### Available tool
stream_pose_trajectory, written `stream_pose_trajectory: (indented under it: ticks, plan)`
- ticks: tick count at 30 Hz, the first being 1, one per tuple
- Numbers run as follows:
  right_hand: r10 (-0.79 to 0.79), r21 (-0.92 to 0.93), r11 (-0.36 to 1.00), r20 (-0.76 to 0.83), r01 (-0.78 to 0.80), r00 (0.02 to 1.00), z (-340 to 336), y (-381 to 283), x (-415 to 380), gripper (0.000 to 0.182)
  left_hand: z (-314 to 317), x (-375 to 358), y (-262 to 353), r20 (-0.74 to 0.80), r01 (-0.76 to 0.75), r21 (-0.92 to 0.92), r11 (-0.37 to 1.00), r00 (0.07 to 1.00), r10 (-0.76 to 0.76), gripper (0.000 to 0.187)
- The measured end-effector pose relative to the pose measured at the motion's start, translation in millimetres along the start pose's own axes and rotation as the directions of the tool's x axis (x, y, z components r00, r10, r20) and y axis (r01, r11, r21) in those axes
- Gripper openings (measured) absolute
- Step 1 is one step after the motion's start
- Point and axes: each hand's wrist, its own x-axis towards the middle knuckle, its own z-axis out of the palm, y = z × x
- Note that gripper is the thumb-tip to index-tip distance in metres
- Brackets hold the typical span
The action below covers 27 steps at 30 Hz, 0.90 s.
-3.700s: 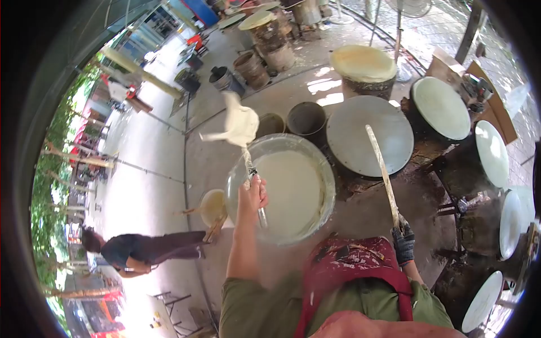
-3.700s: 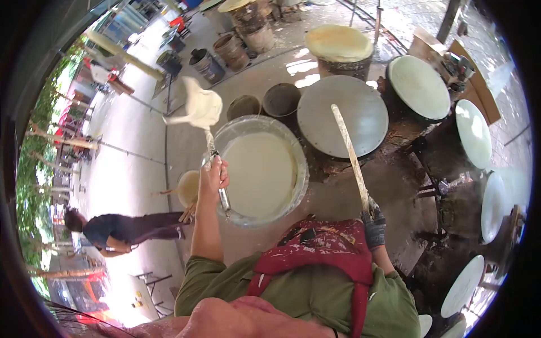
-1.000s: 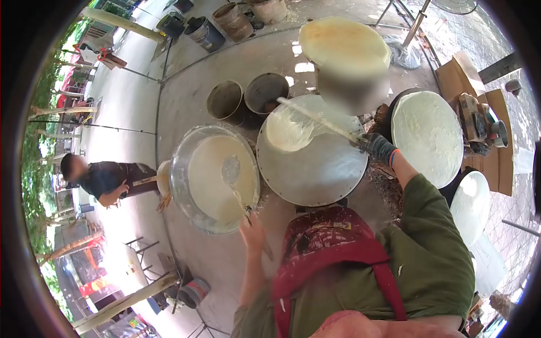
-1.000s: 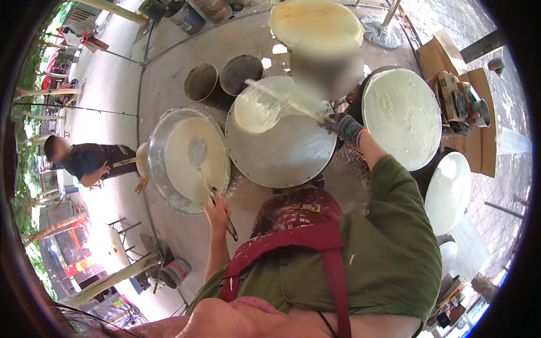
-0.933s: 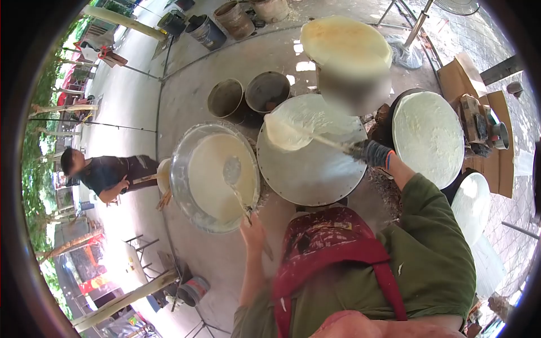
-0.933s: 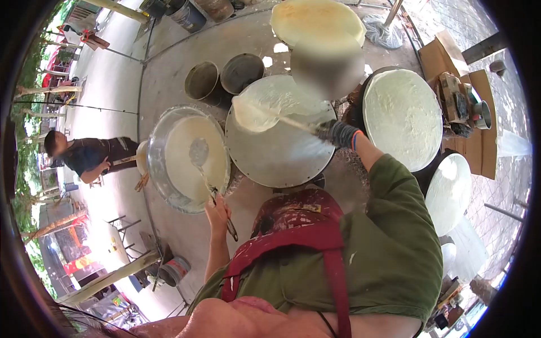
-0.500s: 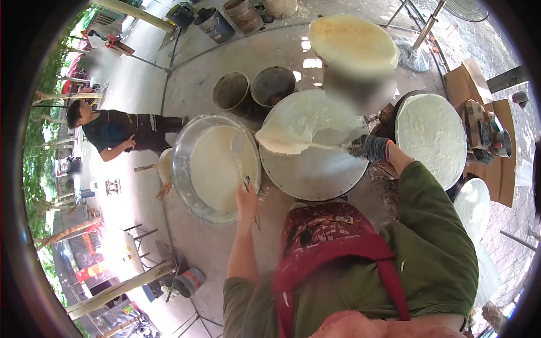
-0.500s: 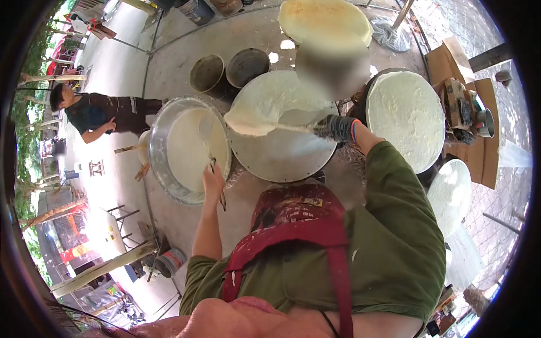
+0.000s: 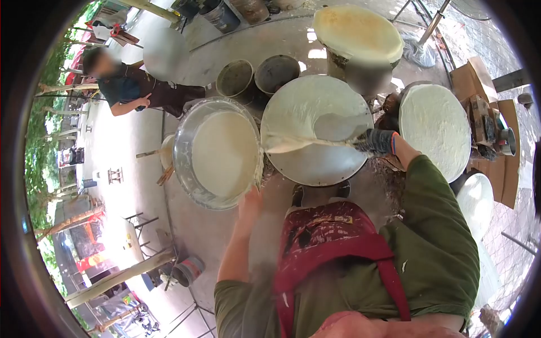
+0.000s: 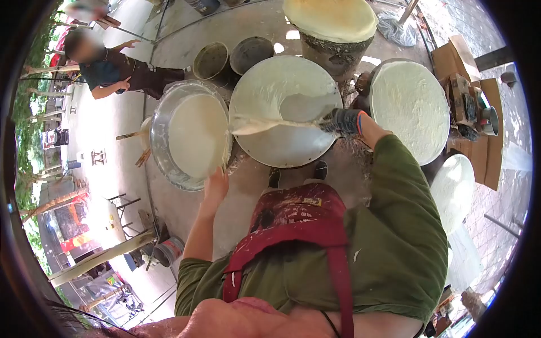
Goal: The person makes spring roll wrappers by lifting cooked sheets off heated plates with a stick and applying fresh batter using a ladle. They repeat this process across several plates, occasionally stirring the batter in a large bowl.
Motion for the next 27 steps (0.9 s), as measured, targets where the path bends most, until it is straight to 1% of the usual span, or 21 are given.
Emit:
stream_pose_trajectory:
  ticks: [2, 3, 4, 5, 7, 8, 10, 12, 13, 14, 16, 17, 18, 19, 20, 21, 24, 25, 26, 27]
  plan:
    - [0.0, 0.062, 0.998, -0.032, 0.002, 0.999, 28.2, 0.5, -22.6, 0.042, 14.6, -30.3, -12.9, -0.015, -0.07, -0.083, 0.994, 0.997, 0.069, 0.027]
    - [0.138, 0.244, 0.961, -0.011, -0.132, 0.99, 39.5, 7.0, -35.7, 0.04, 24.9, -45.8, -21.6, 0.011, -0.251, -0.019, 0.968, 0.968, 0.251, 0.027]
    - [0.266, 0.415, 0.873, 0.032, -0.255, 0.963, 50.3, 17.4, -51.5, 0.04, 35.8, -50.2, -25.8, 0.056, -0.303, -0.033, 0.953, 0.951, 0.304, 0.026]
    - [0.377, 0.567, 0.74, 0.096, -0.362, 0.921, 66.9, 22.0, -62.5, 0.042, 42.5, -55.1, -26.7, 0.101, -0.352, -0.051, 0.935, 0.929, 0.356, 0.026]
    - [0.371, 0.847, 0.509, -0.056, -0.152, 0.927, 144.0, 13.6, -81.1, 0.043, 27.9, -62.7, -7.1, 0.237, -0.178, -0.206, 0.962, 0.945, 0.225, 0.026]
    - [0.384, 0.929, 0.369, -0.138, -0.015, 0.913, 178.4, 5.9, -83.3, 0.044, 19.8, -56.4, -13.9, 0.16, -0.283, -0.267, 0.921, 0.929, 0.333, 0.025]
    - [0.151, 0.974, 0.183, -0.162, 0.133, 0.975, 230.0, -18.8, -48.0, 0.042, 4.1, -41.5, -32.1, -0.015, -0.489, -0.368, 0.791, 0.854, 0.521, 0.027]
    - [-0.019, 0.951, 0.159, -0.266, 0.266, 0.964, 259.6, -52.1, 14.1, 0.037, -15.7, -46.5, -52.9, -0.275, -0.549, -0.43, 0.717, 0.836, 0.475, 0.023]
    - [0.097, 0.935, 0.116, -0.347, 0.336, 0.933, 278.6, -73.0, 48.4, 0.033, -21.5, -47.1, -66.8, -0.398, -0.58, -0.453, 0.677, 0.811, 0.428, 0.022]
    - [0.214, 0.91, 0.081, -0.415, 0.408, 0.884, 296.1, -92.3, 83.6, 0.03, -24.6, -42.4, -85.9, -0.398, -0.52, -0.548, 0.655, 0.851, 0.343, 0.021]
    - [0.282, 0.895, 0.201, -0.442, 0.398, 0.852, 320.2, -104.9, 155.7, 0.024, -31.9, -32.1, -122.3, -0.367, -0.389, -0.723, 0.571, 0.917, 0.159, 0.02]
    - [0.405, 0.814, 0.541, -0.471, 0.21, 0.783, 325.6, -122.1, 182.0, 0.024, -37.1, -34.8, -133.5, -0.3, -0.307, -0.81, 0.5, 0.949, 0.097, 0.017]
    - [0.493, 0.636, 0.769, -0.536, -0.055, 0.685, 330.7, -132.7, 198.0, 0.026, -45.2, -41.1, -143.6, -0.224, -0.221, -0.88, 0.421, 0.974, 0.045, 0.015]
    - [0.43, 0.458, 0.885, -0.739, -0.081, 0.518, 341.1, -109.2, 216.6, 0.028, -50.7, -45.1, -153.9, -0.141, -0.134, -0.933, 0.333, 0.99, 0.002, 0.013]
    - [0.305, 0.268, 0.951, -0.891, -0.153, 0.336, 354.8, -62.4, 245.9, 0.03, -49.2, -46.3, -167.0, -0.138, -0.126, -0.939, 0.32, 0.99, -0.017, 0.015]
    - [0.128, 0.082, 0.96, -0.979, -0.267, 0.157, 362.7, -31.4, 257.8, 0.032, -43.0, -48.6, -182.0, -0.132, -0.115, -0.946, 0.304, 0.99, -0.038, 0.016]
    - [0.323, 0.275, 0.926, -0.932, -0.258, 0.164, 350.1, 17.4, 199.9, 0.025, -20.5, -63.5, -210.9, -0.078, -0.052, -0.957, 0.285, 0.994, -0.081, 0.015]
    - [0.453, 0.416, 0.886, -0.871, -0.206, 0.19, 341.5, -6.2, 175.5, 0.025, -16.4, -67.9, -215.3, -0.059, -0.031, -0.958, 0.286, 0.994, -0.092, 0.014]
    - [0.571, 0.549, 0.821, -0.789, -0.155, 0.227, 328.4, -64.0, 132.5, 0.025, -14.2, -73.2, -217.0, -0.026, -0.001, -0.973, 0.23, 0.994, -0.105, 0.013]
    - [0.671, 0.671, 0.734, -0.69, -0.107, 0.273, 321.4, -95.2, 108.1, 0.025, -11.5, -78.4, -216.8, 0.008, 0.029, -0.984, 0.174, 0.993, -0.118, 0.012]
